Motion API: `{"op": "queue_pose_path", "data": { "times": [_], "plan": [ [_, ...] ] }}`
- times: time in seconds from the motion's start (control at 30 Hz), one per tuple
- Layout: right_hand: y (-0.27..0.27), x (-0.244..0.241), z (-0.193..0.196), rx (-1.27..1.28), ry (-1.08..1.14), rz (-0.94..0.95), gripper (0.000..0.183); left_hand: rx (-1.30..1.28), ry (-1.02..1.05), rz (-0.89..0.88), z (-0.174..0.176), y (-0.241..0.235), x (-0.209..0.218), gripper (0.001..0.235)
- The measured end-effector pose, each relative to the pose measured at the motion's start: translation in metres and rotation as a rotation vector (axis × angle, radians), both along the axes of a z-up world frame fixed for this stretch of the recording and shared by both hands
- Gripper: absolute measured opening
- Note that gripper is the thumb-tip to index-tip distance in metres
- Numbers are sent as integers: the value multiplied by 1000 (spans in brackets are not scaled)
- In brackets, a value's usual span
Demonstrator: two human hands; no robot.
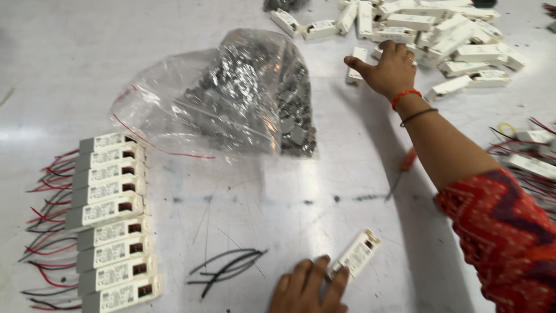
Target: The person assembles small white electrical components by inserting red and black wires into terminals and securing them with a screwdriver. They then attach gray plastic covers to the wired units and stack the finished assemblies on the table.
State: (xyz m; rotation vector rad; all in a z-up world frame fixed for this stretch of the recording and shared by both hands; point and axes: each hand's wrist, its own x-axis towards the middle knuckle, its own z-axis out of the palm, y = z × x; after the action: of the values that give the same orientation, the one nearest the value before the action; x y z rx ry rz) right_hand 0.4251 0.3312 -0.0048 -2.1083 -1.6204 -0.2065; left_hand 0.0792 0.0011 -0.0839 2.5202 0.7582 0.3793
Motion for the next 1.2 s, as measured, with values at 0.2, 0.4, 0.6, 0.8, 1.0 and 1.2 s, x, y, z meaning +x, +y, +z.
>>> {"op": "queue_pose_path", "data": {
  "times": [0.2, 0.4, 0.6, 0.8, 1.0, 1.2],
  "plan": [
    [36, 41, -11, -232, -143, -112, 94, 231, -126, 93, -36, -3, 5, 34],
    [-36, 45, -11, -284, -93, 134, 61, 177, -74, 101, -11, -4, 11, 54],
    [-148, -2, -7, -522, 872, 330, 41, -13, -74, 127, 30, -6, 6, 41],
    [-214, -55, -22, -733, 1263, 349, 37, 162, -159, 173, 56, -7, -5, 32],
    [-260, -104, 0, -762, 413, 356, 38, 144, -185, 226, 70, 0, -5, 36],
    [-288, -106, -2, -290, 711, 656, 46, 10, -222, 267, 64, -1, -3, 58]
  ]
}}
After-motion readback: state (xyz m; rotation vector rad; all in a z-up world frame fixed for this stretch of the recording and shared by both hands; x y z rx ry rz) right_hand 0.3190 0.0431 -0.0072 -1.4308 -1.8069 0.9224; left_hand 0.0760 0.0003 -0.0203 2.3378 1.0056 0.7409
